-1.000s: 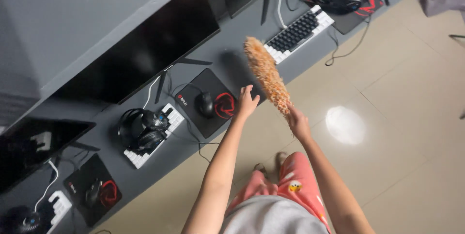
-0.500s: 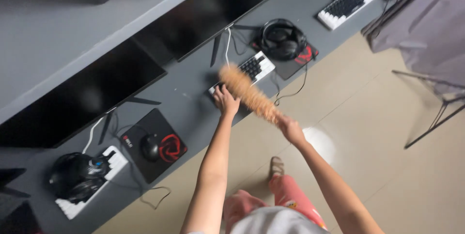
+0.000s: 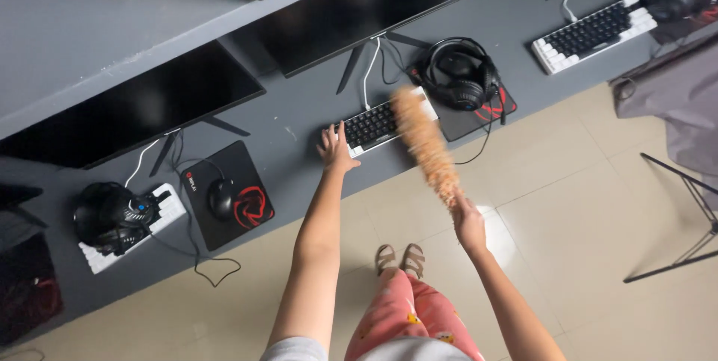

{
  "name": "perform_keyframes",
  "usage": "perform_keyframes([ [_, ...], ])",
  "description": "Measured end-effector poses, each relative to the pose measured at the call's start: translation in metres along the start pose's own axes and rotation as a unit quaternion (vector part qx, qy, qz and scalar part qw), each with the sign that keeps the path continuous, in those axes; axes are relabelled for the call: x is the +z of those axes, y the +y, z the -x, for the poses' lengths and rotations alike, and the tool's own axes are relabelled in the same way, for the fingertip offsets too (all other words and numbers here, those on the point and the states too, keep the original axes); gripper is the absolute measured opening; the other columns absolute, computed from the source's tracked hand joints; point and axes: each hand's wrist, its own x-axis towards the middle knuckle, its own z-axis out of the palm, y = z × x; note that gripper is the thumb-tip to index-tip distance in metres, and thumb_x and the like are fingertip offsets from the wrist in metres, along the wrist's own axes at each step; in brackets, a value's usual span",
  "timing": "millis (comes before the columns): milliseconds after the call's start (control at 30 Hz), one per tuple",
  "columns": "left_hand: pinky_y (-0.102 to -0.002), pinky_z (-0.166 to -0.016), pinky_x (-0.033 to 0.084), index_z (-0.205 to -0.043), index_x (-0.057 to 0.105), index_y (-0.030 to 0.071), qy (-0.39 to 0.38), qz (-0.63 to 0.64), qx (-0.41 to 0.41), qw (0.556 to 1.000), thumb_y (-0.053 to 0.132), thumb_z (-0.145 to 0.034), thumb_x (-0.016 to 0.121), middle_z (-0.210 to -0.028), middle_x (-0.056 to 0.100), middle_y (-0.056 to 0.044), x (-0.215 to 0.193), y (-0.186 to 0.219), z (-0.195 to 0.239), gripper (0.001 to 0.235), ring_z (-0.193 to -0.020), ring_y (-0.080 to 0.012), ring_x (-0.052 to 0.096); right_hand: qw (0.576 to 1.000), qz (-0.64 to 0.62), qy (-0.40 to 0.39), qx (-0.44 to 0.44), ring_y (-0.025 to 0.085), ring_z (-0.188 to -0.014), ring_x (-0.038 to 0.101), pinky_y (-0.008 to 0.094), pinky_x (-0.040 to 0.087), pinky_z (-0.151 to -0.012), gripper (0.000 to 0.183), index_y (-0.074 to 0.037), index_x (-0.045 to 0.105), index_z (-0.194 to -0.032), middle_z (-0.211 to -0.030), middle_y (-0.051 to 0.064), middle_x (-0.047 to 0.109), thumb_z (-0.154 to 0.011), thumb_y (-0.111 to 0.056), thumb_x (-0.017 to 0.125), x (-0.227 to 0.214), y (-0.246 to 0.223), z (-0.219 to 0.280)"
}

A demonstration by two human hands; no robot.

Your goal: The person uses a fluffy duster to clean a row of computer desks. They wipe the surfaces, keyboards, mousepads, and the areas around the monitors and headphones. The person moves along the row, cleaning each station sequentially.

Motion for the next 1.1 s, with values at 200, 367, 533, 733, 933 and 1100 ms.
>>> perform_keyframes([
  [200, -0.053, -0.114, 0.039, -0.159, 0.018, 0.013, 0.073, 0.066, 0.063, 0.993, 0.038, -0.044, 0.104, -0.153, 0.030, -0.014, -0.005, -0.008, 0.005, 0.145, -0.144, -0.0339, 0.033, 0.996, -0.083, 0.000, -0.036, 0.037, -0.084, 0.067, 0.043, 0.055, -0.081, 0.055, -0.012, 0.060, -0.141, -0.098, 0.020, 0.066, -0.090, 0.006, 0.055, -0.007, -0.017, 0.018],
  [367, -0.051, -0.109, 0.044, -0.155, 0.025, 0.008, 0.045, 0.034, 0.091, 0.994, 0.033, -0.044, 0.101, -0.146, 0.039, -0.012, -0.031, -0.001, 0.008, 0.137, -0.138, -0.0354, 0.039, 0.996, -0.064, -0.061, 0.010, 0.034, -0.075, 0.064, 0.041, 0.056, -0.076, 0.055, -0.018, 0.061, -0.140, -0.092, 0.016, 0.064, -0.089, 0.003, 0.058, -0.001, 0.012, 0.068],
  [533, -0.055, -0.111, 0.040, -0.156, 0.030, 0.007, -0.037, 0.004, 0.109, 0.993, 0.032, -0.053, 0.095, -0.146, 0.044, -0.014, -0.011, -0.022, -0.005, 0.125, -0.136, -0.0434, 0.038, 0.990, -0.005, -0.122, -0.064, 0.039, -0.077, 0.066, 0.048, 0.054, -0.068, 0.058, -0.024, 0.058, -0.141, -0.098, 0.014, 0.066, -0.088, -0.002, 0.061, -0.008, 0.032, 0.100],
  [733, -0.053, -0.116, 0.034, -0.154, 0.029, 0.000, -0.053, 0.182, 0.094, 0.977, 0.046, -0.064, 0.091, -0.151, 0.037, -0.028, -0.041, -0.028, -0.005, 0.119, -0.138, -0.0474, 0.034, 0.986, 0.075, -0.132, -0.072, 0.039, -0.073, 0.067, 0.049, 0.055, -0.065, 0.048, -0.026, 0.058, -0.139, -0.103, 0.013, 0.067, -0.096, -0.005, 0.057, 0.015, 0.050, 0.045],
  [933, -0.044, -0.112, 0.044, -0.150, 0.039, 0.000, -0.086, 0.379, 0.011, 0.921, 0.051, -0.068, 0.081, -0.147, 0.051, -0.024, -0.075, -0.034, 0.019, 0.105, -0.138, -0.0358, 0.050, 0.998, -0.063, 0.000, -0.022, 0.038, -0.077, 0.068, 0.047, 0.057, -0.073, 0.054, -0.021, 0.056, -0.144, -0.099, 0.017, 0.066, -0.094, -0.001, 0.053, 0.037, -0.001, 0.014],
  [1100, -0.046, -0.117, 0.033, -0.158, 0.028, 0.003, -0.001, 0.394, 0.050, 0.918, 0.047, -0.074, 0.085, -0.155, 0.034, -0.025, -0.072, -0.045, 0.051, 0.110, -0.144, -0.0386, 0.033, 0.946, 0.067, -0.266, -0.175, 0.040, -0.077, 0.069, 0.050, 0.056, -0.070, 0.053, -0.027, 0.059, -0.138, -0.113, 0.016, 0.068, -0.089, -0.005, 0.060, 0.069, 0.002, 0.004],
])
